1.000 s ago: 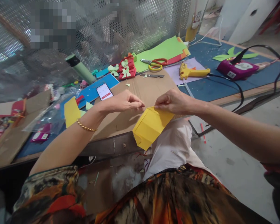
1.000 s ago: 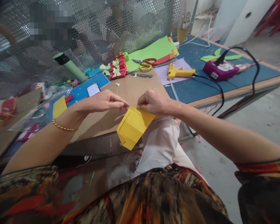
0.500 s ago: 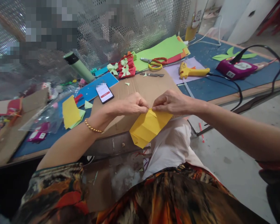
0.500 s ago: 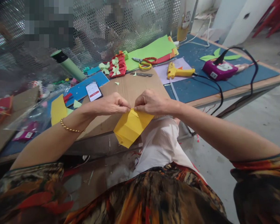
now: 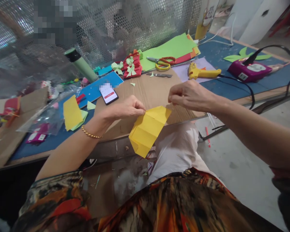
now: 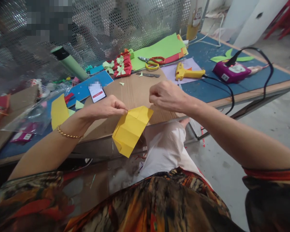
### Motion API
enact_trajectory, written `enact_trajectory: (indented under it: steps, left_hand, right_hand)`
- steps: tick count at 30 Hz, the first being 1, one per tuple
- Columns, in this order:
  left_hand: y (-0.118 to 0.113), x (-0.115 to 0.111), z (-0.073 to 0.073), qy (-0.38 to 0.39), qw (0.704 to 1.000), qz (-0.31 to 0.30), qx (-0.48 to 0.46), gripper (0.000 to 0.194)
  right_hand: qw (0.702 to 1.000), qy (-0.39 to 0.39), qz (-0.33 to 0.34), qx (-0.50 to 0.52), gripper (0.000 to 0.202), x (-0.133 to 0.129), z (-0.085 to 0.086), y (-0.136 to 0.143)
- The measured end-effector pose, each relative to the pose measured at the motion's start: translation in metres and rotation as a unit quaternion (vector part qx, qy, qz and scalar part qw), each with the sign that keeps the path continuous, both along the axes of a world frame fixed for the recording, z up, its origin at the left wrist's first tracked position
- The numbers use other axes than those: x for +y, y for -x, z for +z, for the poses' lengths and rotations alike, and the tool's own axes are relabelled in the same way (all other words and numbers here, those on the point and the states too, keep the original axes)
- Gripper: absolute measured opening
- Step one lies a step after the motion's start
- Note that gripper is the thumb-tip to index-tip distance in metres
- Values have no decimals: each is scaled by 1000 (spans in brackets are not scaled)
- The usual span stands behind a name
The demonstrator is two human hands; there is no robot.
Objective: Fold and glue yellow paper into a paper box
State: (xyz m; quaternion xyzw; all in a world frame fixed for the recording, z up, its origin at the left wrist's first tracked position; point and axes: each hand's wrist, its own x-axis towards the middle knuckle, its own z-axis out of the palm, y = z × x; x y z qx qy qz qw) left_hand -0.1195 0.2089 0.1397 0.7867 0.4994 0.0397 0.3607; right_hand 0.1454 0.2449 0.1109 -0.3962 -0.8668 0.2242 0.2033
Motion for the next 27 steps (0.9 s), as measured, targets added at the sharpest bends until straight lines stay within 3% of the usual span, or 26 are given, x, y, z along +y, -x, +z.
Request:
enact_trajectory:
  steps: [7, 12, 15, 19, 23, 27]
  left_hand:
    - [-16, 0, 1, -17, 1000, -1, -21, 28]
    - [2, -5, 1, 51, 997, 41, -28, 20]
    - [5, -7, 0, 19, 996, 79, -47, 22]
    - [-15, -6, -1, -55, 998, 15, -32, 24]
    - [-31, 0, -1, -39, 998, -47, -36, 21]
    - [-23, 2, -1, -12, 998, -50, -40, 20]
  right_hand:
    - [995, 23, 98, -21, 19, -3, -5, 36]
    - [997, 15, 77, -8, 17, -1, -11, 24]
    - [996, 25, 80, -22, 19, -2, -11, 19]
    - [996, 0, 81, -43, 19, -7, -11, 25]
    - [995, -26, 87, -44, 17, -10, -11, 29]
    - [993, -14, 113, -32, 18, -9, -10, 22]
